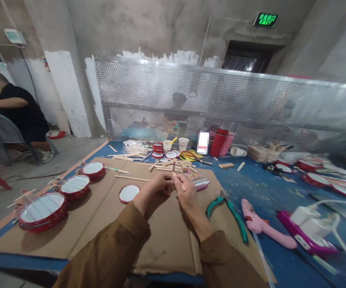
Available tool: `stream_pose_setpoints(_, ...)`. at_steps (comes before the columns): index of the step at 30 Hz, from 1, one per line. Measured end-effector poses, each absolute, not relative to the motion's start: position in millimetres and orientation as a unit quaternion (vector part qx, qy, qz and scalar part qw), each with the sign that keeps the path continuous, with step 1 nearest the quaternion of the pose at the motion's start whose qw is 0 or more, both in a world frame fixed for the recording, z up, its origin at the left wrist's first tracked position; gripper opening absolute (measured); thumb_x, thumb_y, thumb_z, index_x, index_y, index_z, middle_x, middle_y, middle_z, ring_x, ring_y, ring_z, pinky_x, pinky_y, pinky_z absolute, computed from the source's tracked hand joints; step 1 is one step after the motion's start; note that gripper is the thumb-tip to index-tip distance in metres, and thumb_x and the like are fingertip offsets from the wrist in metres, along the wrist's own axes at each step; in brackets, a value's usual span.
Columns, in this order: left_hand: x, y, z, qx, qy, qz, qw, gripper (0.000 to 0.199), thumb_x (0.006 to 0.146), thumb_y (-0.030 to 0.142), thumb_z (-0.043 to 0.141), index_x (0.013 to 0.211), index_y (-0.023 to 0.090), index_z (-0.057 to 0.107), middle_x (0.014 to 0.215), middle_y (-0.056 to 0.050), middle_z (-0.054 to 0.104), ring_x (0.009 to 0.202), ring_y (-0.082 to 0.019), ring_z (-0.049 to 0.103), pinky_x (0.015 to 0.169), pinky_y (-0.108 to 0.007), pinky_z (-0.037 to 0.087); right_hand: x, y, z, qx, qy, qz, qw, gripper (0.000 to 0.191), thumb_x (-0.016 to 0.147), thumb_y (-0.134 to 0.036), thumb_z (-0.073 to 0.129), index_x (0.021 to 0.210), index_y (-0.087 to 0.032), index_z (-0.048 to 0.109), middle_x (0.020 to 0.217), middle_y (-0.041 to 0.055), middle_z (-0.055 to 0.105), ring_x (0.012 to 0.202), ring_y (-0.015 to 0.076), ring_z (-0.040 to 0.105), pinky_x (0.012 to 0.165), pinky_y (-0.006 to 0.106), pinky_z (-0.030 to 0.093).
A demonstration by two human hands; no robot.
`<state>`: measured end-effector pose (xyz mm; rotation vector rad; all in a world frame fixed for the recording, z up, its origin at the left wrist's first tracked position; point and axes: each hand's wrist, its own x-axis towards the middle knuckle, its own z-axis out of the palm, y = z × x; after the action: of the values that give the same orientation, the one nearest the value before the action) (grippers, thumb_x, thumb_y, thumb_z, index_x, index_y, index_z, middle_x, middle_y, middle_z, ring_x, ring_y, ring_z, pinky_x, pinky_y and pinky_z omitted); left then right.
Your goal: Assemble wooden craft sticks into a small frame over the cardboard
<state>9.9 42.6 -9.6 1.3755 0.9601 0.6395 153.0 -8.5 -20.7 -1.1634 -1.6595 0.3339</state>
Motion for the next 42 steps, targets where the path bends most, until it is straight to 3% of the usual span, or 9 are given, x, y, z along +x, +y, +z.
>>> stream_pose_setpoints(5,8.9,43.7,-11.1,0.596,0.410,0.283,0.630,0.028,0.079,0.034,0.079,0.077,0.014,0.060,0.051,0.005,0.053,0.046,-0.010,0.056,0.051,-0.022,0.049,152.8,-9.1,-20.8,-0.490,-0.690,0.127,0.517,0.037,0.099,-0.050,0.048,0.085,-0.022,0.067,0.062,-0.0004,0.057,0.064,0.0182,0.055,0.063,0.028,0.044)
stream_pose_setpoints(20,11.0,45.3,-13.0,0.594,0.431,0.270,0.624,0.025,0.087,0.028,0.070,0.071,0.015,0.056,0.051,0.002,0.054,0.048,-0.011,0.057,0.053,-0.022,0.050,153.0,-12.5,-17.2,-0.502,-0.680,0.120,0.522,0.039,0.099,-0.052,0.049,0.080,-0.022,0.065,0.061,-0.0008,0.055,0.063,0.0181,0.054,0.063,0.028,0.043)
stream_pose_setpoints(27,10.6,45.7,-14.0,0.595,0.414,0.285,0.627,0.031,0.079,0.036,0.080,0.075,0.015,0.057,0.052,0.005,0.054,0.045,-0.009,0.055,0.050,-0.020,0.047,151.4,-11.2,-18.3,-0.493,-0.687,0.140,0.515,0.037,0.097,-0.053,0.050,0.081,-0.023,0.065,0.059,-0.0011,0.055,0.061,0.0187,0.054,0.059,0.029,0.043)
stream_pose_setpoints(33,9.5,43.3,-12.9,0.599,0.417,0.288,0.620,0.020,0.084,0.030,0.072,0.079,0.013,0.061,0.054,0.003,0.055,0.048,-0.010,0.057,0.052,-0.022,0.049,147.8,-13.5,-14.2,-0.486,-0.689,0.131,0.521,0.039,0.096,-0.054,0.049,0.081,-0.023,0.066,0.066,0.0006,0.060,0.068,0.0191,0.057,0.066,0.030,0.046)
stream_pose_setpoints(42,11.3,42.3,-9.0,0.595,0.428,0.281,0.620,0.026,0.084,0.033,0.075,0.076,0.014,0.058,0.053,0.004,0.054,0.048,-0.011,0.056,0.053,-0.023,0.050,153.5,-9.6,-19.0,-0.493,-0.692,0.109,0.516,0.036,0.099,-0.049,0.048,0.083,-0.022,0.066,0.076,0.0033,0.067,0.074,0.0199,0.061,0.073,0.031,0.048)
